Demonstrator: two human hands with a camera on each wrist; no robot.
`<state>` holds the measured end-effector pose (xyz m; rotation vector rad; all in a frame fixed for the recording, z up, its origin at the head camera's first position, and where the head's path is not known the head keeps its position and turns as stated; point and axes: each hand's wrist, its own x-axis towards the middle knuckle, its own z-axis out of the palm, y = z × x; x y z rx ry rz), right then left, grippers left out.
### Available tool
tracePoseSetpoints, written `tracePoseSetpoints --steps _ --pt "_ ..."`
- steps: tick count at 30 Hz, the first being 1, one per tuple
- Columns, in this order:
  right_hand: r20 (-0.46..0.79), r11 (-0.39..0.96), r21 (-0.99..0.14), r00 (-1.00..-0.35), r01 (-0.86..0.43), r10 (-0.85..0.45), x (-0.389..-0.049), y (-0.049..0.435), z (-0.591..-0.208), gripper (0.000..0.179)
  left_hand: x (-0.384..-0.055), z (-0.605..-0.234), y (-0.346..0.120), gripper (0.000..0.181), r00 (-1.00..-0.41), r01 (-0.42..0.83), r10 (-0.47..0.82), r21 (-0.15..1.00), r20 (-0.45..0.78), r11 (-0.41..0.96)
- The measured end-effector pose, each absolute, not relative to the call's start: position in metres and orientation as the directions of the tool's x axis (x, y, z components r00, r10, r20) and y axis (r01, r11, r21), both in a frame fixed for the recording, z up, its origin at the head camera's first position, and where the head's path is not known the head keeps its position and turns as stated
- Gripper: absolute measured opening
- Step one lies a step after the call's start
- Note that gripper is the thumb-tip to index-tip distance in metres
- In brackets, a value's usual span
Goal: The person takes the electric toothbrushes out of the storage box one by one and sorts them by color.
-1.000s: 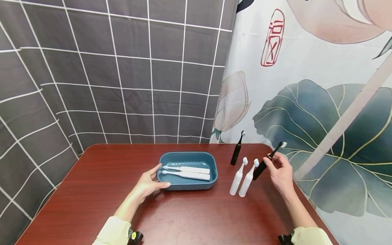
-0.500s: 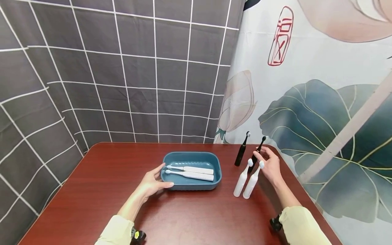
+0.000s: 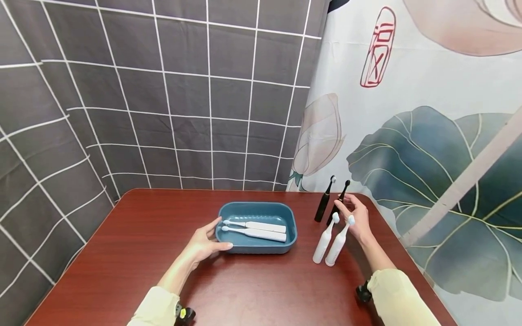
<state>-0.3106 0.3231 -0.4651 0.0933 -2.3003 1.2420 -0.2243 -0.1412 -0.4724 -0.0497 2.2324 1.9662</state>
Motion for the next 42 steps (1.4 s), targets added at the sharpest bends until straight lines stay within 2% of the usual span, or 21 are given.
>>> tracePoseSetpoints --steps 20,25,32,38,42 --pt "0.431 0.568 -0.776 -0.888 -0.275 0.159 -0.311 0.321 -0.462 0.033 -0.226 -0.473 -0.142 0.096 -0.986 -0.131 0.077 0.979 -0.145 0.157" --pt "0.423 0.592 -0.761 -0.895 -0.265 0.144 -0.308 0.321 -0.462 0.037 -0.226 -0.473 -0.142 0.095 -0.985 -0.137 0.080 0.978 -0.150 0.155" --pt "0.402 0.608 -0.750 -0.910 -0.260 0.107 -0.297 0.332 -0.464 0.052 -0.226 -0.473 -0.142 0.096 -0.984 -0.145 0.081 0.978 -0.158 0.147" --pt "0.483 0.640 -0.716 -0.860 -0.280 0.164 -0.274 0.348 -0.462 0.041 -0.226 -0.473 -0.142 0.095 -0.984 -0.144 0.082 0.978 -0.158 0.150" --pt "0.560 0.601 -0.738 -0.775 -0.307 0.291 -0.251 0.352 -0.448 0.034 -0.226 -0.473 -0.142 0.095 -0.984 -0.146 0.085 0.978 -0.160 0.149"
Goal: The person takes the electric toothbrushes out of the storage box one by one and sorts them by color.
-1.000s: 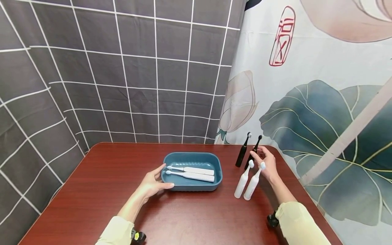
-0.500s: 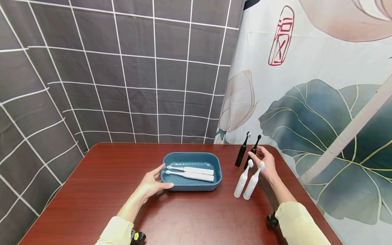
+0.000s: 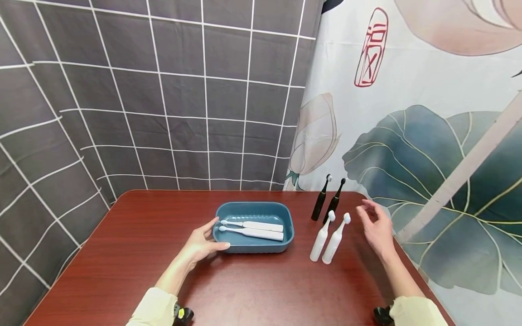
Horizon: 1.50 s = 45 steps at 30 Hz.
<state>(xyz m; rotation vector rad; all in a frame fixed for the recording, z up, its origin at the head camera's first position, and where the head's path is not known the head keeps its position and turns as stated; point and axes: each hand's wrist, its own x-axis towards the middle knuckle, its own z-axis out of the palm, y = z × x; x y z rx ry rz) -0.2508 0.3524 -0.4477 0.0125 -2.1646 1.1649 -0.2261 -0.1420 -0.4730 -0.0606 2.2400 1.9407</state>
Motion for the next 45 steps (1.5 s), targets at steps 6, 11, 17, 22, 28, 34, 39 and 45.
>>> tracePoseSetpoints --steps 6,11,17,22,28,34,39,45 --pt "0.671 0.516 -0.732 -0.599 -0.444 0.437 -0.194 0.319 -0.383 0.035 -0.228 -0.474 -0.144 0.099 -0.983 -0.143 0.090 0.978 -0.158 0.151" --pt "0.819 0.394 -0.573 -0.510 -0.719 0.262 -0.161 0.260 -0.345 0.038 -0.227 -0.471 -0.145 0.099 -0.982 -0.146 0.098 0.979 -0.160 0.141" --pt "0.851 0.392 -0.445 -0.516 -0.805 -0.094 -0.176 0.196 -0.375 0.047 -0.224 -0.469 -0.144 0.098 -0.981 -0.142 0.117 0.983 -0.155 0.114" --pt "0.654 0.432 -0.555 -0.694 -0.711 -0.301 -0.208 0.152 -0.409 0.050 -0.224 -0.471 -0.144 0.099 -0.983 -0.141 0.105 0.984 -0.152 0.109" --pt "0.377 0.596 -0.595 -0.842 -0.539 -0.386 -0.244 0.128 -0.439 0.057 -0.225 -0.475 -0.144 0.098 -0.984 -0.140 0.101 0.986 -0.149 0.096" --pt "0.131 0.761 -0.506 -0.909 -0.405 -0.397 -0.264 0.117 -0.452 0.062 -0.226 -0.474 -0.142 0.097 -0.984 -0.147 0.089 0.982 -0.157 0.116" --pt "0.026 0.804 -0.458 -0.910 -0.379 -0.414 -0.273 0.108 -0.456 0.056 -0.226 -0.472 -0.142 0.096 -0.983 -0.147 0.087 0.979 -0.160 0.138" --pt "-0.004 0.829 -0.404 -0.906 -0.386 -0.424 -0.281 0.098 -0.459 0.046 -0.224 -0.471 -0.142 0.094 -0.983 -0.145 0.090 0.978 -0.160 0.150"
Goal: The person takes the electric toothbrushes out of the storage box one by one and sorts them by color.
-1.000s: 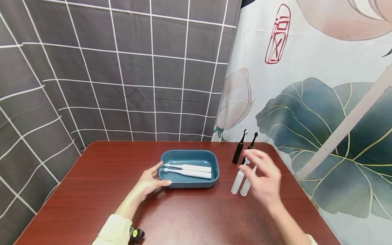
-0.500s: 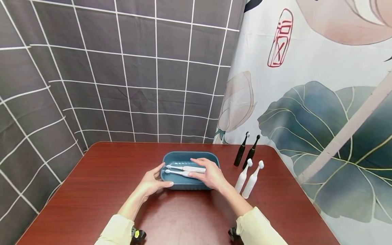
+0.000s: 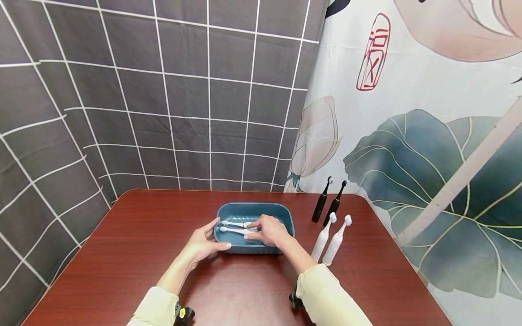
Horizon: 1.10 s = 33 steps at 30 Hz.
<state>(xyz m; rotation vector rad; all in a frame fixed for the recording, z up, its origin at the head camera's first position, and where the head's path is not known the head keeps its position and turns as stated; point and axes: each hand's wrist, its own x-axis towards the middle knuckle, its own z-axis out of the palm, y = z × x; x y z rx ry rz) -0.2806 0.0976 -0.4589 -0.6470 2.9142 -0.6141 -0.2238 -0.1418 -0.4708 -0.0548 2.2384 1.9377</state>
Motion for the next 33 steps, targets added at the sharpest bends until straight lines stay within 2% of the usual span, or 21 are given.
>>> tracePoseSetpoints --steps 10,17,22,26,30,33 --pt "0.011 0.865 -0.180 -0.880 -0.468 -0.474 -0.286 0.089 -0.460 0.041 -0.224 -0.472 -0.143 0.093 -0.983 -0.134 0.110 0.982 -0.149 0.132" --pt "0.033 0.865 -0.127 -0.874 -0.486 -0.486 -0.286 0.086 -0.461 0.041 -0.225 -0.473 -0.143 0.095 -0.984 -0.134 0.097 0.982 -0.148 0.136" --pt "0.034 0.875 -0.162 -0.889 -0.457 -0.457 -0.287 0.091 -0.462 0.038 -0.225 -0.473 -0.142 0.098 -0.984 -0.137 0.094 0.983 -0.149 0.120" --pt "0.055 0.873 -0.234 -0.903 -0.427 -0.427 -0.288 0.097 -0.461 0.037 -0.226 -0.474 -0.141 0.096 -0.985 -0.141 0.087 0.983 -0.152 0.118" --pt "0.120 0.841 -0.324 -0.901 -0.433 -0.418 -0.288 0.105 -0.458 0.033 -0.226 -0.475 -0.142 0.096 -0.985 -0.135 0.089 0.982 -0.148 0.135" --pt "0.216 0.810 -0.404 -0.905 -0.425 -0.367 -0.286 0.111 -0.455 0.028 -0.226 -0.475 -0.142 0.098 -0.985 -0.134 0.086 0.981 -0.148 0.143"
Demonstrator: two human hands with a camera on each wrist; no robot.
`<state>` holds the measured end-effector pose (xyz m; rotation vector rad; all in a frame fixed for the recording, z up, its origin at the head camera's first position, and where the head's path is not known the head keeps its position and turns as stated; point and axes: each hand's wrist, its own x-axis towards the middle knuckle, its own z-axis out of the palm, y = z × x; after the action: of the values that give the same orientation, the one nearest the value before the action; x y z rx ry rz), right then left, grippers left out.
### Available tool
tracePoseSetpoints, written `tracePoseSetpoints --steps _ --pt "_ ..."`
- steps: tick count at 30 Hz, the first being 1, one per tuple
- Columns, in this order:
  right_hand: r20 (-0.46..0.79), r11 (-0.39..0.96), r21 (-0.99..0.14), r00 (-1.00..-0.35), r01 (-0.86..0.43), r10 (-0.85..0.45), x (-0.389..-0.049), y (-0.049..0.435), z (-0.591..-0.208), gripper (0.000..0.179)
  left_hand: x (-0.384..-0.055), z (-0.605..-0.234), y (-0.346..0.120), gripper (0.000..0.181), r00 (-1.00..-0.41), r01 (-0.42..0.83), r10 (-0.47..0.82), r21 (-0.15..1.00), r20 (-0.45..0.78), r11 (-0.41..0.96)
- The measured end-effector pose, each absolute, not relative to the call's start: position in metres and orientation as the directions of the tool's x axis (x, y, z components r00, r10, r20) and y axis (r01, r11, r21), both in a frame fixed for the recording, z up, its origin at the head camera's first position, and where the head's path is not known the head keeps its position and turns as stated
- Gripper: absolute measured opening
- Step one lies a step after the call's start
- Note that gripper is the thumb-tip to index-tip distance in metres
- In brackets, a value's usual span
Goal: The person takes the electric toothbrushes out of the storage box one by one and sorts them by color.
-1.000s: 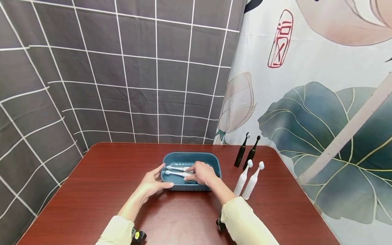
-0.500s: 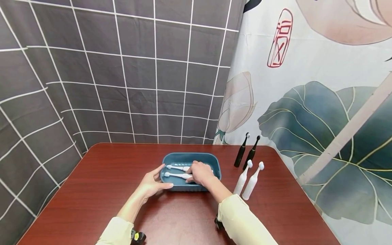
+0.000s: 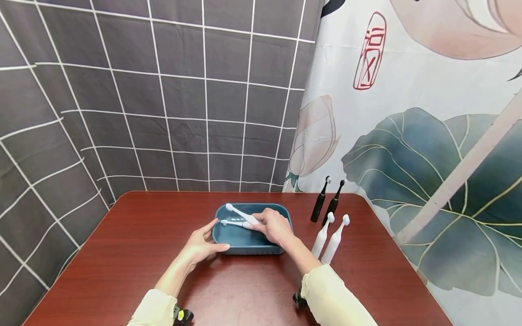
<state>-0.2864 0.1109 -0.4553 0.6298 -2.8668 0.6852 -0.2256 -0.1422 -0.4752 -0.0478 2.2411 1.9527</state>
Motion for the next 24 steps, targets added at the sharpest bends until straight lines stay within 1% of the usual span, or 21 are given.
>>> tracePoseSetpoints --steps 5,7,10,13,18,20,24 --pt "0.386 0.712 -0.582 -0.904 -0.393 -0.184 -0.283 0.117 -0.453 0.032 -0.225 -0.475 -0.143 0.098 -0.985 -0.133 0.090 0.982 -0.146 0.136" --pt "0.427 0.655 -0.643 -0.896 -0.398 -0.125 -0.281 0.118 -0.451 0.034 -0.225 -0.474 -0.143 0.098 -0.985 -0.131 0.096 0.983 -0.144 0.130" --pt "0.467 0.582 -0.698 -0.881 -0.416 -0.069 -0.277 0.120 -0.447 0.034 -0.225 -0.474 -0.143 0.097 -0.985 -0.127 0.103 0.984 -0.140 0.122" --pt "0.512 0.524 -0.718 -0.858 -0.457 -0.046 -0.273 0.122 -0.443 0.031 -0.225 -0.474 -0.143 0.098 -0.985 -0.123 0.107 0.986 -0.136 0.115" --pt "0.589 0.452 -0.708 -0.807 -0.543 -0.048 -0.264 0.125 -0.435 0.029 -0.226 -0.475 -0.142 0.097 -0.985 -0.131 0.098 0.986 -0.141 0.104" --pt "0.598 0.428 -0.712 -0.800 -0.556 -0.043 -0.259 0.127 -0.431 0.029 -0.227 -0.475 -0.142 0.096 -0.985 -0.133 0.095 0.986 -0.142 0.101" --pt "0.588 0.395 -0.738 -0.808 -0.548 -0.023 -0.250 0.135 -0.425 0.028 -0.227 -0.477 -0.143 0.097 -0.986 -0.127 0.098 0.986 -0.137 0.104"
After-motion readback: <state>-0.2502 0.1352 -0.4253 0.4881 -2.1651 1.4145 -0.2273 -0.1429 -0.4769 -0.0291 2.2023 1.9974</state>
